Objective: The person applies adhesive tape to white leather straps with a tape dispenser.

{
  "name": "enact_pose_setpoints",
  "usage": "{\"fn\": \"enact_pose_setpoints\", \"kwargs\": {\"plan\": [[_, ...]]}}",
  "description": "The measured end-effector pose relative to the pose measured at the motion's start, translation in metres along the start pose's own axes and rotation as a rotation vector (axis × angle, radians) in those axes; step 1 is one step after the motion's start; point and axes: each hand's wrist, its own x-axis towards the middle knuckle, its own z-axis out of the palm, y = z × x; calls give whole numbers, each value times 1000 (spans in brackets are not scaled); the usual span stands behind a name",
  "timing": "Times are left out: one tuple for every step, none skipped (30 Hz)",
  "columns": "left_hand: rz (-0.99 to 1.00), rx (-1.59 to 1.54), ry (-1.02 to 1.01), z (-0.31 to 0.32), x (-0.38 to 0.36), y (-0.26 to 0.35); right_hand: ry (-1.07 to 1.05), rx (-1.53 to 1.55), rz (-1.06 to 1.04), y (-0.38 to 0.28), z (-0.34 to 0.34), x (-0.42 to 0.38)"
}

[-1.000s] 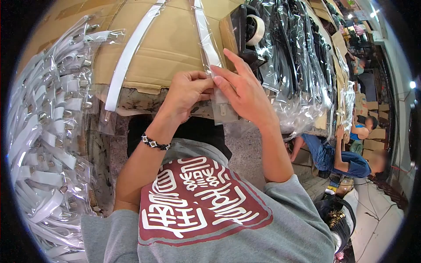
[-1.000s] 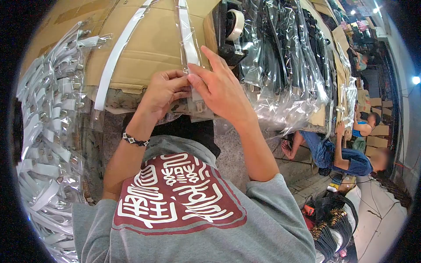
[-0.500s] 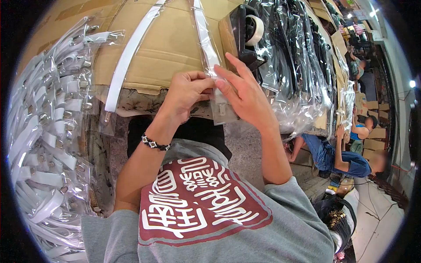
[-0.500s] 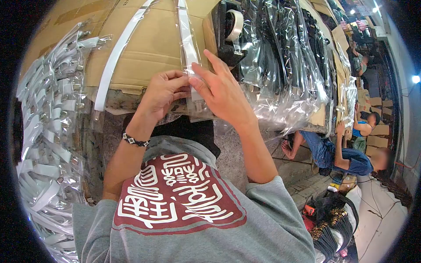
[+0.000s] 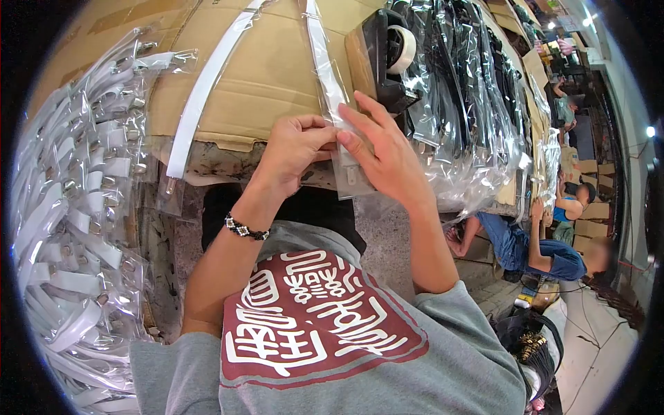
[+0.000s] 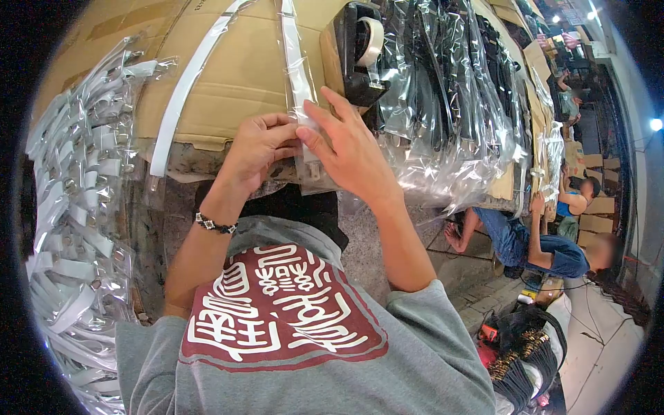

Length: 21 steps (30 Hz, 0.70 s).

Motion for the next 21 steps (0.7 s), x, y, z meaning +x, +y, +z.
{"fn": "enact_pose_setpoints", "kwargs": {"plan": [[3,0,4,0,0,1,34,20,2,-3,0,0],[2,25,8,0,1,0,66,41,3,-5,1,1],[0,50,11,-1,2,-1,91,60,10,-6,0,0],[-1,75,14,-2,3,-2,116,78,18,-7,-1,0],[-11,70,15,-2,4,-2,142,96,26,-7,-2,-1],[-22,67,14,-2,6,-1,157,93,29,-8,-4,-3],[-32,64,13,-2,7,1,173,90,31,-9,-6,-5],[-28,65,29,0,9,3,188,89,33,-10,-7,-7],[-24,66,47,3,13,7,206,125,57,-10,-7,-10],[-18,67,66,5,17,11,223,161,78,-10,-7,-13],[-1,77,52,5,24,15,240,198,98,-10,-7,-16],[15,88,38,4,34,21,262,207,99,-10,-7,-18],[33,101,24,3,43,26,286,217,100,-10,-7,-21],[16,142,36,1,54,32,312,226,101,-11,-7,-23],[0,182,47,2,60,41,315,226,101,-13,-8,-26],[-13,223,61,2,63,48,320,227,99,-14,-9,-28],[-66,265,89,3,64,52,323,228,95,-15,-10,-30],[-21,354,61,2,64,56,335,249,115,-15,-11,-32],[19,443,31,0,64,58,349,270,139,-15,-11,-36],[58,532,-2,-1,65,61,363,290,166,-13,-12,-39],[65,777,12,4,59,72,399,310,186,-10,-11,-43]]}}
